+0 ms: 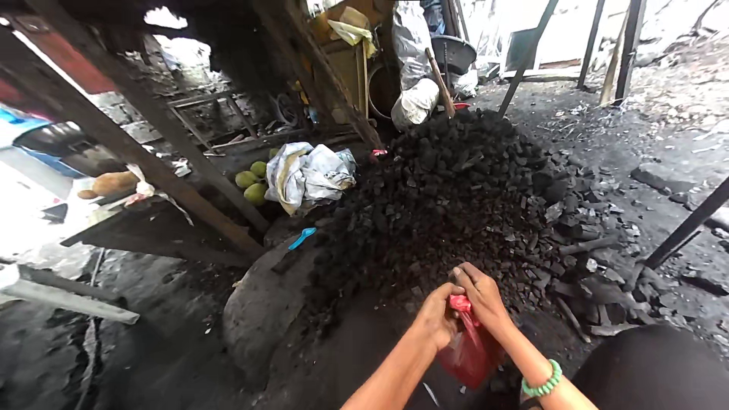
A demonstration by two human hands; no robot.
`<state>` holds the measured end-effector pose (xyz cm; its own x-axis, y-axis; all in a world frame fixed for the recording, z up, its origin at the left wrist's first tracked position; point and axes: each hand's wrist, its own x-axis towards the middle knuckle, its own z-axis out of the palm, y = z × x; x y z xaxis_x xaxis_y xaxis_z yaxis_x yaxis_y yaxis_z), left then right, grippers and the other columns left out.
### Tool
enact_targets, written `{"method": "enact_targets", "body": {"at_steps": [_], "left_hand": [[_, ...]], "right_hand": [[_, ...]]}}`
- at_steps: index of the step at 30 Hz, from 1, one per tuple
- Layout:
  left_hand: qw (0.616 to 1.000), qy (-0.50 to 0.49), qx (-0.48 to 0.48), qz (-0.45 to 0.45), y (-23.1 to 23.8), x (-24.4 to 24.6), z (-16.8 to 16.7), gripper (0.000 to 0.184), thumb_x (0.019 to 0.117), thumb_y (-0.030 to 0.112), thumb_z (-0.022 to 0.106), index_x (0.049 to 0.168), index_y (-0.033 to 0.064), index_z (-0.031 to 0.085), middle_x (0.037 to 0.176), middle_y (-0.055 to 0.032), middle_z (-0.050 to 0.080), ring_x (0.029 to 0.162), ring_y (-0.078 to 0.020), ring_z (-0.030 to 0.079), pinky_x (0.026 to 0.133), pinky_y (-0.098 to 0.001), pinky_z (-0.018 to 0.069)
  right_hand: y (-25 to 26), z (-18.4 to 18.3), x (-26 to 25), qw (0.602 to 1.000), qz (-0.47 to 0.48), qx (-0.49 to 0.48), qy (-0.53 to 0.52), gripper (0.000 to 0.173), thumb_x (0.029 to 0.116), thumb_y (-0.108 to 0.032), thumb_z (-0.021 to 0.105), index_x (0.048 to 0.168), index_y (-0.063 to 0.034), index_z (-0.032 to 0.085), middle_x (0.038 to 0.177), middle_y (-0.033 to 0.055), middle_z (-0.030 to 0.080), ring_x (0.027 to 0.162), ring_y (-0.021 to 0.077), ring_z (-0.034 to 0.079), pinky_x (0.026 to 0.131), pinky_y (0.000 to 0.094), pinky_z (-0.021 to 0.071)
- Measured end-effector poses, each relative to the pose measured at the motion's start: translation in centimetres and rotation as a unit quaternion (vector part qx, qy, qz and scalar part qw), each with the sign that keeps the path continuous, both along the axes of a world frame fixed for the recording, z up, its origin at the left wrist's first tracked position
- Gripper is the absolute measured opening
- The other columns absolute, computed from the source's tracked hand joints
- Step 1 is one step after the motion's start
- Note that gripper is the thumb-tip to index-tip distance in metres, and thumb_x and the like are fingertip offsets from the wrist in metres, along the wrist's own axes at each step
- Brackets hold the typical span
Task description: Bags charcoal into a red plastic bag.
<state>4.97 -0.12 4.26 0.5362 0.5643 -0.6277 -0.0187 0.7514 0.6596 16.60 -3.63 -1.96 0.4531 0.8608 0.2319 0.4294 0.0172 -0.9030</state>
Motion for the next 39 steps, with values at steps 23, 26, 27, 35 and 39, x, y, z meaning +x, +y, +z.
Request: {"method": "enact_targets", "body": {"at_steps": [23,26,27,35,39], "left_hand": [[0.985,0.043,0.156,-0.064,1.4,-2.5,-0.4,0.058,0.1123,0.045,0.024,0.100,0.0029,0.062,0.080,-0.0032,0.062,0.071,-0.0117,0.061,0.069,-0.0271,0.0528],[0.945,0.095,0.263,-0.169,0.7,-2.8,0.1,0.059,0.1130,0.041,0.020,0.109,0.0019,0.063,0.087,-0.0020,0.062,0.071,-0.0076,0.057,0.069,-0.0246,0.0498],[0.908,0.142,0.333,-0.210,0.4,-2.9,0.3,0.059,0.1129,0.041,0.022,0.114,0.0009,0.066,0.094,-0.0047,0.064,0.073,-0.0091,0.057,0.070,-0.0272,0.0490],[0.744,0.218,0.517,-0.363,-1.3,-4.3,3.1,0.054,0.1116,0.039,0.032,0.115,0.0010,0.070,0.105,-0.0136,0.066,0.090,-0.0204,0.062,0.085,-0.0400,0.0505],[0.864,0.138,0.351,-0.333,-1.1,-6.5,2.3,0.041,0.1096,0.030,0.034,0.121,0.0079,0.067,0.073,0.0092,0.050,0.053,-0.0004,0.039,0.050,-0.0186,0.0351]], "right_hand": [[-2.1,-0.9,0.8,0.993,0.070,0.037,0.092,0.032,0.0847,-0.031,0.078,0.097,-0.0019,0.071,0.092,0.0039,0.067,0.087,0.0106,0.064,0.083,0.0331,0.0534],[-1.5,-1.2,0.6,0.993,0.036,0.108,-0.005,0.027,0.0962,-0.025,0.066,0.086,-0.0007,0.073,0.085,0.0046,0.067,0.081,0.0097,0.064,0.077,0.0293,0.0542],[-1.2,-1.4,0.8,0.987,0.027,0.141,-0.077,0.028,0.0963,-0.022,0.065,0.080,-0.0004,0.073,0.080,0.0058,0.067,0.079,0.0135,0.063,0.076,0.0322,0.0526],[-1.2,-0.5,5.9,0.867,0.036,0.234,-0.439,0.027,0.0827,-0.016,0.065,0.059,-0.0039,0.059,0.064,0.0106,0.061,0.065,0.0301,0.063,0.066,0.0478,0.0500],[-2.4,-1.2,9.4,0.884,0.033,0.180,-0.431,0.027,0.0836,-0.013,0.063,0.060,-0.0009,0.058,0.064,0.0137,0.060,0.066,0.0333,0.064,0.062,0.0489,0.0491]]}}
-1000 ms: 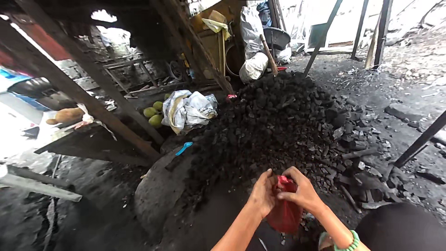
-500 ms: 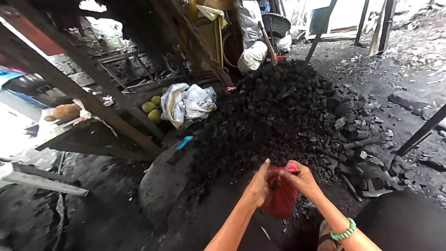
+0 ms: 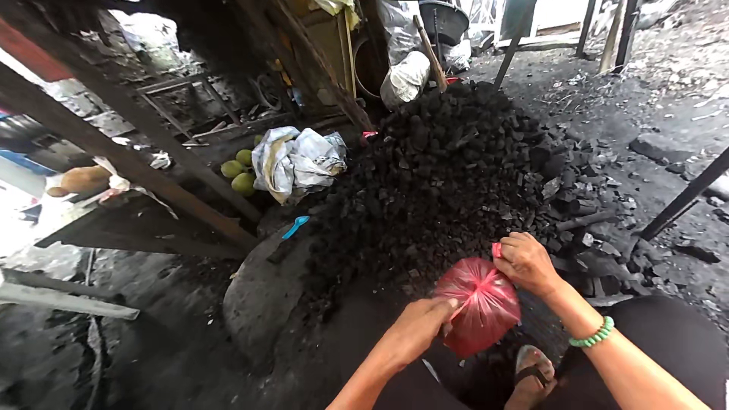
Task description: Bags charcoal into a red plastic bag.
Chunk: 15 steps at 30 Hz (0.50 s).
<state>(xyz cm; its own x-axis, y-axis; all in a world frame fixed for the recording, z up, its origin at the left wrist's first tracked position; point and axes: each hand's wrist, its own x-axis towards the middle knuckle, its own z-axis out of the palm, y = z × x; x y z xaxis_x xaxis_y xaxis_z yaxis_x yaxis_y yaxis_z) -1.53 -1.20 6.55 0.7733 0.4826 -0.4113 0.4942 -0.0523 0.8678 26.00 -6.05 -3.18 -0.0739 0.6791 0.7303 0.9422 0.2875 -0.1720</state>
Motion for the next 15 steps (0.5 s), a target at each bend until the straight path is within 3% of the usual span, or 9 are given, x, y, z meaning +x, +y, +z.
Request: {"method": "enact_targets", "body": {"at_steps": [2,5,8,10,12,15], "left_hand": [[0.993,-0.054,-0.099,0.046,-0.2,-0.4,-0.9,0.036,0.1077,0.023,0.034,0.116,0.0078,0.066,0.069,0.0117,0.050,0.048,0.0031,0.035,0.044,-0.0139,0.0300],[0.967,-0.106,-0.206,0.108,0.0,-0.9,-2.4,0.039,0.1090,0.022,0.030,0.111,0.0079,0.066,0.068,0.0104,0.051,0.048,0.0034,0.037,0.043,-0.0126,0.0306],[0.906,-0.153,-0.342,0.197,1.2,-1.4,-3.9,0.052,0.1103,0.028,0.020,0.103,0.0058,0.067,0.062,0.0075,0.052,0.044,0.0025,0.039,0.041,-0.0121,0.0311],[0.866,-0.162,-0.399,0.255,2.5,-1.4,-4.5,0.054,0.1101,0.031,0.021,0.100,0.0031,0.067,0.062,0.0045,0.053,0.042,0.0011,0.040,0.039,-0.0117,0.0321],[0.862,-0.154,-0.379,0.301,3.4,-0.6,-4.6,0.048,0.1100,0.027,0.026,0.098,0.0022,0.066,0.062,0.0031,0.053,0.041,0.0009,0.037,0.037,-0.0120,0.0294],[0.907,-0.126,-0.282,0.286,3.5,1.7,-4.6,0.034,0.1091,0.019,0.036,0.096,0.0045,0.063,0.063,0.0036,0.053,0.041,0.0017,0.034,0.038,-0.0121,0.0276]], "right_hand": [[-0.1,-0.7,0.6,1.000,-0.002,-0.008,0.005,0.027,0.0828,-0.012,0.063,0.059,-0.0006,0.056,0.063,0.0143,0.059,0.065,0.0334,0.063,0.060,0.0475,0.0478],[-0.3,-2.2,0.2,1.000,-0.009,-0.012,0.025,0.028,0.0824,-0.012,0.063,0.058,-0.0013,0.056,0.062,0.0129,0.059,0.065,0.0319,0.064,0.060,0.0463,0.0495],[-1.3,-3.6,-1.3,0.997,-0.034,-0.018,0.065,0.030,0.0835,-0.015,0.061,0.056,-0.0027,0.054,0.061,0.0113,0.057,0.064,0.0306,0.063,0.058,0.0456,0.0493],[-2.4,-4.3,-3.0,0.994,-0.041,-0.033,0.097,0.030,0.0847,-0.016,0.061,0.058,-0.0024,0.057,0.063,0.0113,0.059,0.066,0.0308,0.064,0.059,0.0464,0.0519],[-3.6,-4.7,-5.3,0.993,-0.025,-0.039,0.110,0.027,0.0846,-0.018,0.066,0.064,-0.0015,0.064,0.068,0.0121,0.064,0.070,0.0315,0.067,0.063,0.0477,0.0554],[-4.1,-4.9,-9.6,0.997,0.019,0.007,0.072,0.024,0.0877,-0.019,0.067,0.068,-0.0059,0.067,0.069,0.0098,0.067,0.070,0.0284,0.068,0.065,0.0433,0.0571]]}}
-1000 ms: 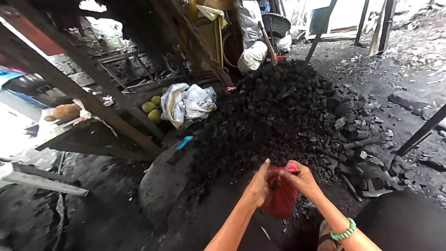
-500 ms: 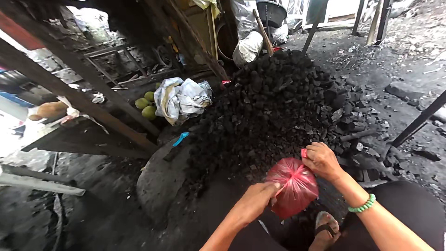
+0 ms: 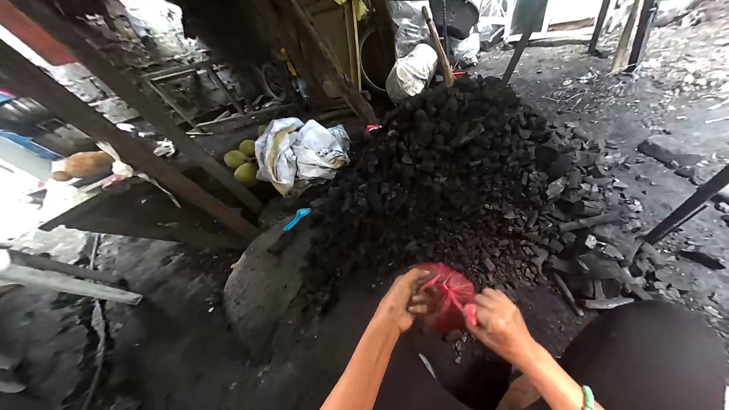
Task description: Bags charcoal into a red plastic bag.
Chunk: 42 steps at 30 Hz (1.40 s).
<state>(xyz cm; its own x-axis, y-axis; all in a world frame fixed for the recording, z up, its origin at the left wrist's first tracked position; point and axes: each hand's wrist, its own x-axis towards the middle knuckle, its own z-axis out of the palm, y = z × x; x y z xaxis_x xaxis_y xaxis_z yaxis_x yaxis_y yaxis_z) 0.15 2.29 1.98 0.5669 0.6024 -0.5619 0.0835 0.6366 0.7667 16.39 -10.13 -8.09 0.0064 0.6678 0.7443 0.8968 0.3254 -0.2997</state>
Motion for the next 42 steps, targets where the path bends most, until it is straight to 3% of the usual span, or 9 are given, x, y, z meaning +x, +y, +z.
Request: {"method": "enact_targets", "body": {"at_steps": [7,11,16,24,28,30,33,36,42], "left_hand": [[0.963,0.067,0.224,-0.135,-1.4,1.3,1.0,0.023,0.1079,0.015,0.046,0.119,0.0042,0.064,0.066,0.0053,0.047,0.049,-0.0011,0.038,0.047,-0.0163,0.0340],[0.921,0.080,0.351,-0.151,-1.4,1.7,0.2,0.020,0.1042,0.018,0.057,0.112,0.0033,0.069,0.091,-0.0029,0.066,0.072,-0.0067,0.056,0.069,-0.0268,0.0481],[0.930,0.035,0.343,-0.130,-1.5,1.7,0.3,0.014,0.1030,0.013,0.059,0.103,0.0025,0.068,0.083,0.0002,0.063,0.066,-0.0030,0.053,0.062,-0.0203,0.0453],[0.858,0.197,0.466,-0.083,-1.0,1.5,0.5,0.018,0.0979,0.023,0.070,0.099,0.0057,0.072,0.085,-0.0059,0.069,0.074,-0.0157,0.064,0.072,-0.0383,0.0533],[0.788,0.179,0.576,-0.122,-1.3,1.6,-0.8,0.021,0.0994,0.022,0.067,0.104,0.0022,0.073,0.094,-0.0110,0.071,0.086,-0.0221,0.070,0.081,-0.0437,0.0571],[0.755,0.169,0.614,-0.157,-1.2,1.6,-1.2,0.025,0.1005,0.023,0.065,0.100,0.0002,0.074,0.095,-0.0140,0.070,0.087,-0.0264,0.069,0.082,-0.0460,0.0568],[0.839,0.164,0.469,-0.223,-1.2,1.5,-0.2,0.030,0.1060,0.023,0.056,0.103,-0.0026,0.072,0.095,-0.0116,0.067,0.088,-0.0196,0.063,0.085,-0.0387,0.0521],[0.974,0.081,0.160,-0.137,-1.4,1.5,0.1,0.025,0.1097,0.020,0.047,0.100,0.0037,0.063,0.072,0.0039,0.053,0.055,-0.0001,0.045,0.051,-0.0153,0.0387],[0.995,-0.019,0.047,-0.089,-1.8,1.4,-0.2,0.028,0.1107,0.017,0.041,0.095,0.0074,0.062,0.064,0.0055,0.052,0.052,-0.0012,0.047,0.052,-0.0156,0.0430]], "right_hand": [[3.0,4.3,0.3,0.997,-0.040,0.029,0.058,0.038,0.0978,-0.030,0.062,0.072,-0.0024,0.070,0.076,0.0107,0.069,0.075,0.0276,0.070,0.069,0.0450,0.0577],[3.3,4.7,2.1,0.986,-0.011,-0.053,0.159,0.047,0.1014,-0.039,0.056,0.073,-0.0031,0.068,0.074,0.0058,0.060,0.073,0.0198,0.061,0.067,0.0370,0.0522],[1.4,4.8,2.2,0.877,0.102,-0.217,0.416,0.021,0.0887,-0.023,0.074,0.103,-0.0089,0.076,0.102,-0.0012,0.071,0.097,0.0046,0.067,0.091,0.0264,0.0564],[3.3,2.8,-0.2,0.976,0.041,-0.015,0.214,0.014,0.0906,-0.017,0.069,0.092,-0.0082,0.080,0.133,0.0174,0.062,0.109,0.0179,0.067,0.093,0.0336,0.0578],[2.9,2.5,0.8,0.973,0.049,-0.057,0.216,0.018,0.0927,-0.015,0.062,0.096,-0.0053,0.077,0.106,0.0059,0.075,0.104,0.0159,0.070,0.093,0.0321,0.0563],[2.6,2.4,1.1,0.968,0.057,-0.087,0.229,0.019,0.0924,-0.013,0.061,0.097,-0.0041,0.077,0.115,0.0083,0.073,0.108,0.0160,0.070,0.094,0.0329,0.0575],[2.3,2.0,1.0,0.970,0.062,-0.097,0.216,0.018,0.0916,-0.014,0.062,0.096,-0.0048,0.077,0.124,0.0104,0.070,0.110,0.0177,0.069,0.091,0.0363,0.0591],[1.9,2.1,0.4,0.974,0.065,-0.083,0.201,0.018,0.0940,-0.017,0.064,0.098,-0.0054,0.078,0.116,0.0092,0.073,0.106,0.0190,0.071,0.092,0.0383,0.0588],[1.6,3.1,0.7,0.974,0.047,-0.092,0.203,0.046,0.0774,-0.049,0.082,0.085,-0.0060,0.066,0.092,0.0062,0.064,0.081,0.0108,0.062,0.069,0.0263,0.0551]]}}
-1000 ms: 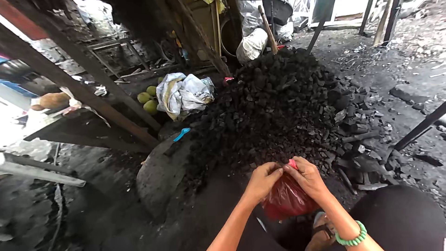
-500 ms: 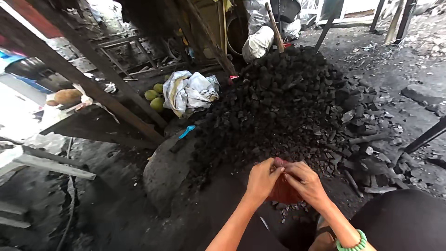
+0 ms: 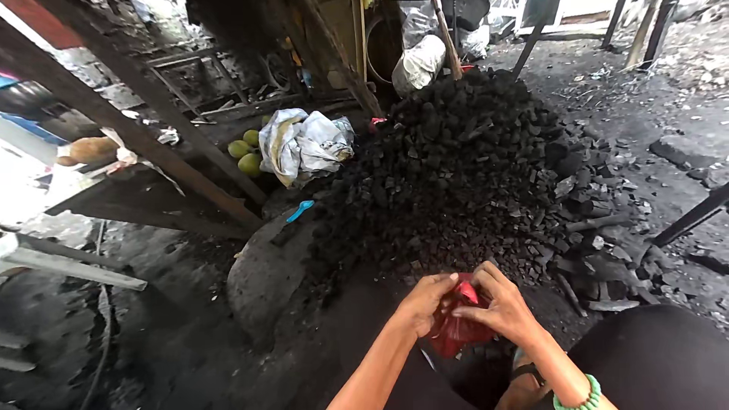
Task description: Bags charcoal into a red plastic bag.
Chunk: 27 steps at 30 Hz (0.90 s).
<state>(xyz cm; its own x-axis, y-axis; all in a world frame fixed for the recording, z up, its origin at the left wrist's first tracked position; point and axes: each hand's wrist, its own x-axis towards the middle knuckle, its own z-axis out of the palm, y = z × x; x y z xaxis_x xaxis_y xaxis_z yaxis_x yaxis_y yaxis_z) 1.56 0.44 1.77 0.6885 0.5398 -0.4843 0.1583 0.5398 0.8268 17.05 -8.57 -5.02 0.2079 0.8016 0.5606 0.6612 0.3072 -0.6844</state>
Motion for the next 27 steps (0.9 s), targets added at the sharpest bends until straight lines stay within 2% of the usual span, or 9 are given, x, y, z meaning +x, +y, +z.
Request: {"method": "enact_targets", "body": {"at_steps": [4,6,10,15,17,19,21,24,27], "left_hand": [[0.960,0.090,0.248,-0.096,0.0,-0.6,0.7,0.026,0.1096,0.016,0.043,0.108,0.0029,0.066,0.078,0.0038,0.052,0.062,-0.0019,0.047,0.059,-0.0176,0.0424],[0.876,0.157,0.444,-0.108,0.0,-0.5,0.8,0.030,0.1087,0.017,0.047,0.115,-0.0023,0.070,0.111,-0.0130,0.065,0.096,-0.0196,0.063,0.088,-0.0370,0.0529],[0.739,0.196,0.643,-0.042,1.2,-0.7,-2.3,0.027,0.1071,0.015,0.051,0.113,-0.0046,0.067,0.109,-0.0232,0.064,0.086,-0.0359,0.070,0.074,-0.0516,0.0590],[0.734,0.261,0.624,-0.058,3.1,-1.5,-3.8,0.027,0.1072,0.016,0.051,0.118,-0.0039,0.065,0.115,-0.0258,0.065,0.091,-0.0414,0.070,0.076,-0.0573,0.0573],[0.811,0.214,0.544,-0.024,3.8,-1.2,-2.5,0.030,0.1067,0.020,0.053,0.121,-0.0047,0.065,0.114,-0.0228,0.066,0.095,-0.0343,0.069,0.085,-0.0518,0.0565],[0.927,0.093,0.363,0.029,4.6,-1.5,1.1,0.033,0.1091,0.024,0.045,0.130,0.0010,0.056,0.105,-0.0078,0.063,0.079,-0.0120,0.062,0.069,-0.0282,0.0530],[0.976,-0.096,0.189,0.055,5.7,-3.3,5.1,0.045,0.1085,0.041,0.030,0.138,0.0124,0.049,0.118,-0.0026,0.067,0.090,-0.0124,0.068,0.072,-0.0295,0.0579],[0.954,-0.230,0.122,0.151,7.2,-7.5,9.9,0.066,0.1035,0.060,0.022,0.144,0.0143,0.048,0.136,-0.0093,0.062,0.121,-0.0280,0.063,0.094,-0.0474,0.0560],[0.905,-0.261,0.124,0.313,6.8,-13.8,12.7,0.064,0.1038,0.062,0.019,0.140,0.0189,0.051,0.135,-0.0096,0.061,0.123,-0.0320,0.062,0.095,-0.0522,0.0555]], "right_hand": [[1.2,-0.2,-0.6,0.993,-0.056,0.080,-0.073,0.036,0.0962,-0.028,0.062,0.070,-0.0033,0.066,0.066,0.0057,0.057,0.063,0.0144,0.059,0.060,0.0263,0.0511],[1.6,0.3,-0.8,0.984,-0.070,0.099,-0.134,0.029,0.0925,-0.020,0.061,0.070,-0.0031,0.068,0.064,0.0076,0.060,0.061,0.0202,0.063,0.059,0.0347,0.0545],[1.1,1.2,0.2,0.980,-0.072,0.078,-0.170,0.027,0.0915,-0.018,0.060,0.071,-0.0021,0.068,0.067,0.0088,0.063,0.063,0.0236,0.065,0.059,0.0403,0.0549],[-0.4,-0.1,2.6,0.982,-0.101,0.028,-0.156,0.032,0.0923,-0.018,0.057,0.067,0.0002,0.066,0.061,0.0091,0.058,0.055,0.0240,0.060,0.052,0.0410,0.0499],[-0.1,-0.5,3.1,0.986,-0.102,0.014,-0.127,0.038,0.0960,-0.022,0.055,0.064,-0.0019,0.062,0.060,0.0066,0.054,0.054,0.0193,0.055,0.051,0.0362,0.0455],[0.4,0.2,4.0,0.993,-0.090,-0.010,-0.078,0.038,0.0975,-0.022,0.059,0.067,0.0006,0.061,0.065,0.0087,0.056,0.058,0.0192,0.055,0.054,0.0368,0.0468],[0.8,1.5,5.1,0.996,-0.059,-0.064,-0.003,0.027,0.0975,-0.020,0.065,0.089,0.0049,0.070,0.086,0.0143,0.067,0.076,0.0228,0.066,0.071,0.0444,0.0560],[2.4,0.8,6.3,0.983,-0.044,-0.146,0.101,0.030,0.0997,-0.019,0.063,0.122,0.0016,0.065,0.114,0.0166,0.066,0.094,0.0222,0.067,0.085,0.0456,0.0571],[4.5,-4.5,5.9,0.945,0.012,-0.319,0.076,0.033,0.1028,-0.019,0.062,0.125,0.0050,0.064,0.124,0.0279,0.063,0.111,0.0417,0.064,0.098,0.0635,0.0491]]}}
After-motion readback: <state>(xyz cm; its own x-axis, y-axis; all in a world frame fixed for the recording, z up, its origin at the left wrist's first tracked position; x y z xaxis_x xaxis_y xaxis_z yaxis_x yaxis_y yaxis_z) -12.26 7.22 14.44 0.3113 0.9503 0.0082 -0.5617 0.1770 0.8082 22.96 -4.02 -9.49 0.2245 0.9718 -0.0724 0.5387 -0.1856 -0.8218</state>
